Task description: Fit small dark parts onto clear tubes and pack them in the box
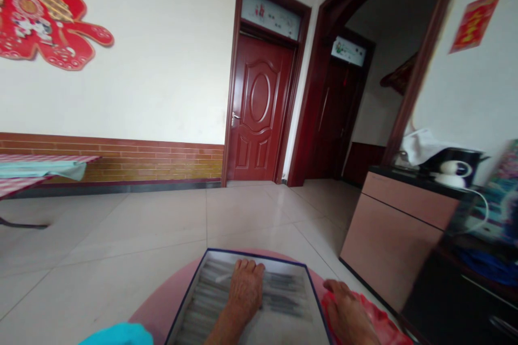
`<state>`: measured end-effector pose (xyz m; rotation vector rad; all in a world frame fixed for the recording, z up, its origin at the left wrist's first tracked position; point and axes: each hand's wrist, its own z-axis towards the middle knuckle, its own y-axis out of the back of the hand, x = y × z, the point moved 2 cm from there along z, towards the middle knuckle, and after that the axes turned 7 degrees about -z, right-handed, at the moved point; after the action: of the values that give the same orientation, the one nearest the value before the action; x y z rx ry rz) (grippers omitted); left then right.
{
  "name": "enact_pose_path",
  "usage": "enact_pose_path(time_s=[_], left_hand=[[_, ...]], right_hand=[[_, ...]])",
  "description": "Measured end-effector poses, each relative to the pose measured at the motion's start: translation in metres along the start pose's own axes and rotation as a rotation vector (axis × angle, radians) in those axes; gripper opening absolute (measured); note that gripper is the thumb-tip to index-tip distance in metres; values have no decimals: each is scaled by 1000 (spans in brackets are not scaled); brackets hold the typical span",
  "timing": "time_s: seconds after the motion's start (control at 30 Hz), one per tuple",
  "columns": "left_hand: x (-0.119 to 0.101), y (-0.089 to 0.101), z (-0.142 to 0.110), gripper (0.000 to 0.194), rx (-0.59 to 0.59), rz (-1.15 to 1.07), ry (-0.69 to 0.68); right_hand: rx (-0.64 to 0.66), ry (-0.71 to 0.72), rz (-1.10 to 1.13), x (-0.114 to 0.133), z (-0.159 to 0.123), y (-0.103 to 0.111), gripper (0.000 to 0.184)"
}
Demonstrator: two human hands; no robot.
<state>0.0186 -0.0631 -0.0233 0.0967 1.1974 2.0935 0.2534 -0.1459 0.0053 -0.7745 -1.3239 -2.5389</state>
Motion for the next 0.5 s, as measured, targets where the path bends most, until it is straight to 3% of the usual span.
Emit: enact_pose_path(time_s=[0.03, 0.1, 0.23, 0.37, 0.5], left_hand=[[0, 0, 1, 20, 3, -1, -1], [0, 0, 1, 19, 10, -6, -1], [2, -6, 0, 21, 6, -14, 1], [4, -9, 0, 20, -19, -43, 25], [3, -7, 1, 19, -22, -92, 36]], right_hand=[[95, 97, 58, 15, 2, -8, 25], [163, 188, 159, 46, 4, -27, 26], [234, 109, 293, 89, 7, -75, 30], [274, -37, 481, 97, 5, -106, 28], [369, -236, 821, 89, -2, -116, 29]])
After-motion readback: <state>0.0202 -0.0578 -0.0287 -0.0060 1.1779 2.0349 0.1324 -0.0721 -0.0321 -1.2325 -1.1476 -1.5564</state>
